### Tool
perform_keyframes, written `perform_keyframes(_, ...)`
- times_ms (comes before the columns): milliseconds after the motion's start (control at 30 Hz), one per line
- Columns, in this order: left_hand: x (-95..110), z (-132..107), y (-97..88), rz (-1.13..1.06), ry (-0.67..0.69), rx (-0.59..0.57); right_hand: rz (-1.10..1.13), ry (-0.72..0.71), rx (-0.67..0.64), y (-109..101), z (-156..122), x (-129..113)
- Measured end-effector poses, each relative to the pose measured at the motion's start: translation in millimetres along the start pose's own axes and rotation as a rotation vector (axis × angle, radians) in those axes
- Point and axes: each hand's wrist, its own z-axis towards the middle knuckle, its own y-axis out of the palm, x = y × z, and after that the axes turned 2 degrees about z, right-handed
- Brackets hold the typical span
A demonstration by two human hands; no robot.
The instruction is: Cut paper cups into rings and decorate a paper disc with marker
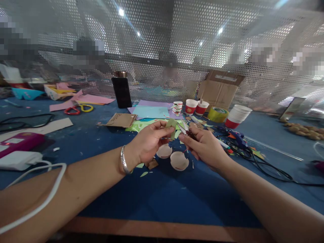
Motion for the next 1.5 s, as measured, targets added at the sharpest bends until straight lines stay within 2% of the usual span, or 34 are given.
perform_keyframes(167, -6, 0, 1.0, -0.080, 0.009, -0.011, 0.039, 0.013, -0.041, 1, 1, 2)
perform_keyframes(367, -5, 1, 3.5, -0.165, -0.010, -0.021, 0.072, 0.055, 0.014, -1, 1, -2)
perform_keyframes(533, -2, 0, 2.5, -0.101, 0.055, 0.000, 0.124, 0.078, -0.001, -3, 1, -2)
perform_keyframes(633, -1, 2, 0.4, -0.069, 0.058, 0.045, 0.041, 0.057, -0.003, -4, 2, -2)
perform_keyframes(800, 1, 5, -2.8, -0.148, 0.088, 0.074, -0.134, -0.006, -0.047, -6, 1, -2)
perform_keyframes(1067, 4, 4, -3.5, -0.066, 0.098, 0.120, -0.152, -0.001, -0.151, -5, 1, 1)
perform_keyframes(1300, 2, 5, -4.0, -0.164, 0.052, 0.067, -0.149, -0.003, -0.175, -5, 2, 5)
perform_keyframes(1500, -1, 7, -8.3, -0.134, 0.039, 0.014, -0.119, 0.032, -0.135, -5, 1, 1)
